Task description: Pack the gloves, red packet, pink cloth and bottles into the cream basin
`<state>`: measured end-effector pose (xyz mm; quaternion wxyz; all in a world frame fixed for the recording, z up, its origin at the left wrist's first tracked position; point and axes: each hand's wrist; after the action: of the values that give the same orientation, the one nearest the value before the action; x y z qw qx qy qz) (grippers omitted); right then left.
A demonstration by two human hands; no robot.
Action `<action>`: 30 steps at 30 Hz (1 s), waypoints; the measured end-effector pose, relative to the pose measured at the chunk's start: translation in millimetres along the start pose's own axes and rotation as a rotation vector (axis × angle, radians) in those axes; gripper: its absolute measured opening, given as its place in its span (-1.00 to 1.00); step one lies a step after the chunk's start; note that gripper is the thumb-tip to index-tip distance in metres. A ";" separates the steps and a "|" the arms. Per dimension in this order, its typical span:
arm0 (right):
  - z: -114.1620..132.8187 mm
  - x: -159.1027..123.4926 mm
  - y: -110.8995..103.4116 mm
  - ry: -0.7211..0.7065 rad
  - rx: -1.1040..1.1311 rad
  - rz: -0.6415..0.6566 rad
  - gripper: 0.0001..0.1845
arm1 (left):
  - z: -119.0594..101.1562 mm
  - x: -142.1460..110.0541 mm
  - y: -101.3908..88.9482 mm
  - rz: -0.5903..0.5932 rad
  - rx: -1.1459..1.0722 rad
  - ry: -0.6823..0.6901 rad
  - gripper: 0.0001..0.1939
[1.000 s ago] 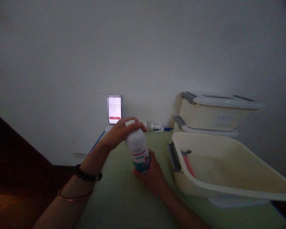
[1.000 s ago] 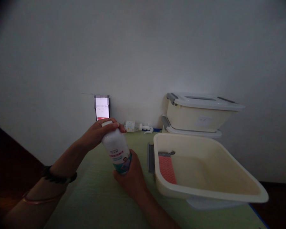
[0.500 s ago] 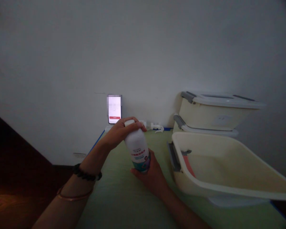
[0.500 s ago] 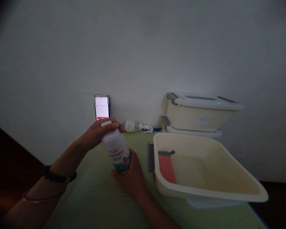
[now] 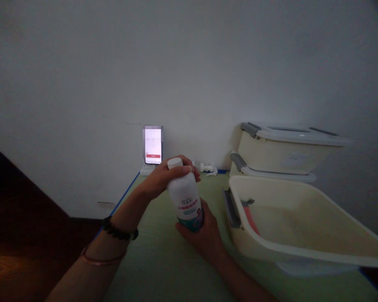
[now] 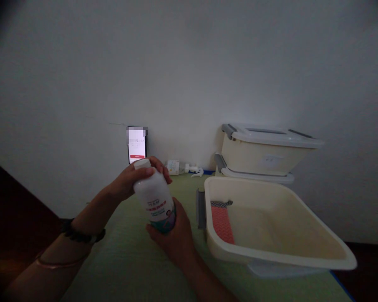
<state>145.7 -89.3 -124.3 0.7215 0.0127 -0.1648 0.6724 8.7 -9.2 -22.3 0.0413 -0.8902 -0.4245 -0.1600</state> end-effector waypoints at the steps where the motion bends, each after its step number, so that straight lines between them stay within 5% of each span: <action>1: 1.6 -0.9 -1.1 -0.008 0.031 0.020 -0.35 | -0.1 0.2 -0.4 -0.012 -0.025 0.015 -0.83; 9: 1.2 -11.7 -1.0 0.010 0.428 0.288 -0.50 | -2.2 -5.4 -4.9 0.136 -0.071 -0.066 -0.57; 19: -5.9 -9.1 1.5 0.039 0.341 0.261 -0.51 | 18.4 -0.6 -9.8 0.003 -0.063 -0.154 -0.70; 30: -1.9 -8.2 2.1 0.084 0.288 0.259 -0.51 | 21.7 -0.8 -12.7 0.009 0.016 -0.239 -0.69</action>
<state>143.7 -96.6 -128.7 0.6260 0.0665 -0.0368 0.7761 3.8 2.8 -43.9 -0.0016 -0.9045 -0.4237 -0.0493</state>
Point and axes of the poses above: each hand's wrist, its own x-axis towards the middle knuckle, its own y-axis out of the palm, z = x × y, and after that the axes turned 3 degrees about x, right-handed
